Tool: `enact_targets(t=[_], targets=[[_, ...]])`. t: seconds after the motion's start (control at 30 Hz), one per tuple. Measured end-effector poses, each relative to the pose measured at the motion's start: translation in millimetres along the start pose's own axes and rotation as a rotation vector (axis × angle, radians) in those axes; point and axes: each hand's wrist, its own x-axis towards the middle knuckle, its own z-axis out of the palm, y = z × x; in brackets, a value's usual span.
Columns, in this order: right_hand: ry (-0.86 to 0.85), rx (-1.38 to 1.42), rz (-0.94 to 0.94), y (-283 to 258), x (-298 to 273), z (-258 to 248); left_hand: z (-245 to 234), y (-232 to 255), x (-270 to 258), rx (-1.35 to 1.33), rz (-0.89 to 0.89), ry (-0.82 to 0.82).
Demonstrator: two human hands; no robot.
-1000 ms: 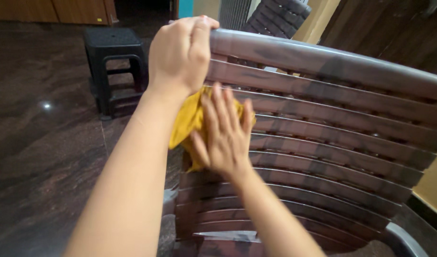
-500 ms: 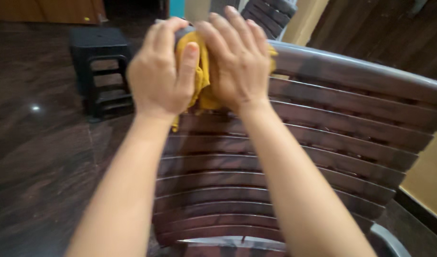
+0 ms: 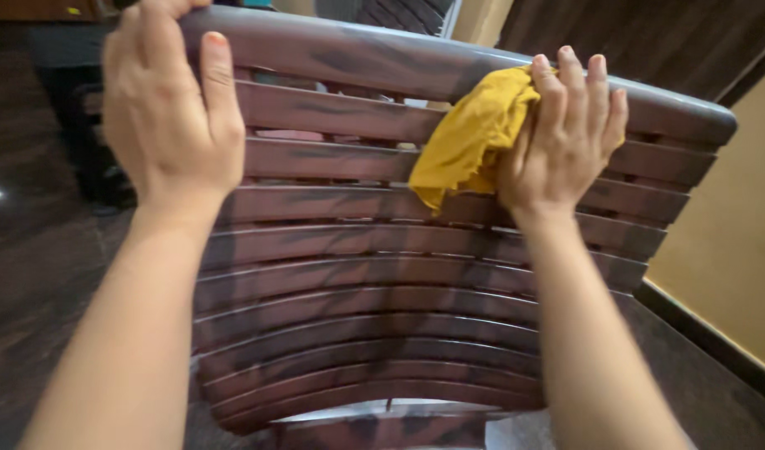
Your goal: The person wipes a plastic chair with a yellow cloth. They clean the seat, backrest, and armrests in sequence, then move the chair slightly before finishing.
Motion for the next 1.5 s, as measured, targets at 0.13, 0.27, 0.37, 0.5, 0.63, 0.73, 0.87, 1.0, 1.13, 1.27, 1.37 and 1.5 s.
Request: enact_targets(t=[0.13,0.27,0.37,0.5,0.63,0.73,0.87,1.0,1.13,1.27,1.37,1.5], targets=[[-0.085,-0.088,0.177,-31,-1,12,7,0,-6,0.077,-0.014,0.010],[-0.227,0.015,0.208,-88,4,10,13,-1,-12,0.280,0.013,0.030],[-0.204,0.190,0.093,-144,14,5,19,1,-13,0.414,0.005,0.041],[-0.014,0.408,0.019,-191,33,4,23,-1,-6,0.488,-0.011,0.053],[0.022,0.370,-0.168,-154,41,24,23,-8,-14,0.544,0.033,-0.005],[0.066,0.256,-0.149,-91,27,28,17,-14,-21,0.564,0.074,-0.039],[-0.014,0.026,-0.138,8,22,-4,12,-12,-23,0.599,0.067,-0.098],[0.008,-0.091,-0.188,61,24,-24,9,4,-19,0.510,-0.018,-0.181],[0.071,-0.121,-0.122,66,17,-7,15,32,1,0.147,-0.135,-0.192],[0.097,-0.139,-0.048,64,11,4,52,80,24,0.058,-0.037,-0.286],[0.116,-0.155,-0.041,57,11,-1,87,120,21,0.125,-0.015,-0.350],[0.119,-0.105,-0.020,58,18,-4,105,134,9,0.119,-0.019,-0.184]])
